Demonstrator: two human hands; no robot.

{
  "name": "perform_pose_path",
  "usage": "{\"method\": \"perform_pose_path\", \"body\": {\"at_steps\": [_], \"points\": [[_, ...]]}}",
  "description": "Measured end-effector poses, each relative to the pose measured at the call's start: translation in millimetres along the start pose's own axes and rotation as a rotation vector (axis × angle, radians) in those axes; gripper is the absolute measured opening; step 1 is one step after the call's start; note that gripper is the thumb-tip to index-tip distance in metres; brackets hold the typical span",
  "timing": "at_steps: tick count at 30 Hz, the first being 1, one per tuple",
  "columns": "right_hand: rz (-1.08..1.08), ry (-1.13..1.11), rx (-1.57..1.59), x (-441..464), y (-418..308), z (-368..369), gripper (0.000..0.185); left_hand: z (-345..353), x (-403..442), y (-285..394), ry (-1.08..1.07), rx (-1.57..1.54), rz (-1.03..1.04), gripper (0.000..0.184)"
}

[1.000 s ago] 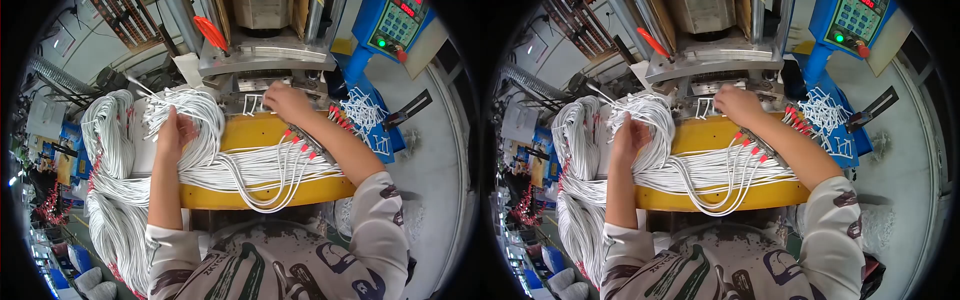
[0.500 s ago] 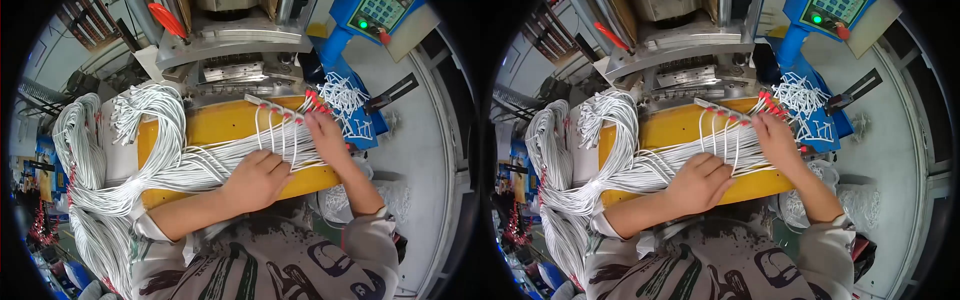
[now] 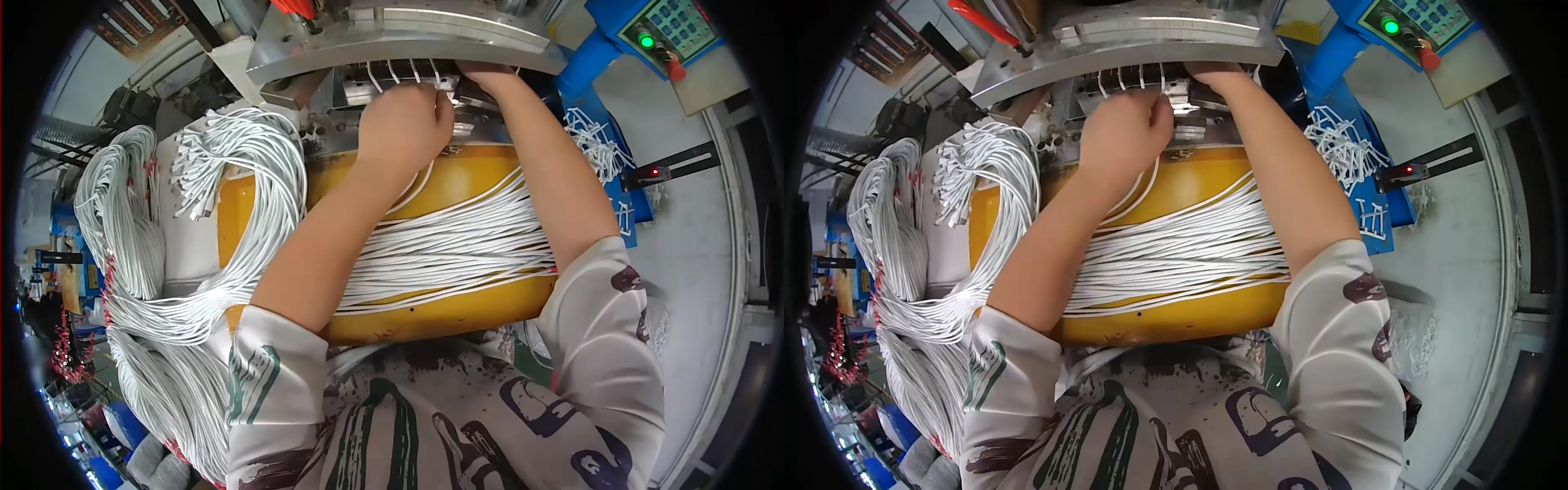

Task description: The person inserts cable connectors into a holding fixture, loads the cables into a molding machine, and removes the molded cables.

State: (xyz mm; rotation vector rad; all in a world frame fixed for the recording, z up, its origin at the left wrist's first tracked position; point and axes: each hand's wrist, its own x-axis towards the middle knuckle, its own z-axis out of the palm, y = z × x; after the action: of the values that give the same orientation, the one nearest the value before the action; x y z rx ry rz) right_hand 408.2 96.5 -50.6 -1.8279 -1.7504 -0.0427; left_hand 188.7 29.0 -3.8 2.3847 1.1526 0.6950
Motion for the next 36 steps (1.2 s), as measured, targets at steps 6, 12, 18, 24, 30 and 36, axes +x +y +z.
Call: {"method": "perform_pose_path", "body": {"at_steps": [6,12,18,24,30,36], "points": [[0.069,-0.234,0.291,-14,-57,-32,0.045,4,1,-7,0.237,0.497,-0.041,0.051],[0.096,-0.153,0.64,-20,-32,-22,0.05,10,18,-26,0.131,0.462,-0.139,0.068],[0.191,-0.041,-0.068,-69,-61,-38,0.045,-29,-56,-9,0.158,0.233,0.078,0.054],[0.159,-0.173,0.12,-84,-67,-51,0.034,-23,-117,16,0.103,0.036,0.387,0.047],[0.036,-0.721,0.169,-266,-117,-114,0.017,-74,-207,-28,-0.149,-0.011,0.492,0.05],[-0.211,-0.294,-0.247,-354,-89,-145,0.049,-90,-290,-95,-0.156,0.536,0.242,0.065]]}}
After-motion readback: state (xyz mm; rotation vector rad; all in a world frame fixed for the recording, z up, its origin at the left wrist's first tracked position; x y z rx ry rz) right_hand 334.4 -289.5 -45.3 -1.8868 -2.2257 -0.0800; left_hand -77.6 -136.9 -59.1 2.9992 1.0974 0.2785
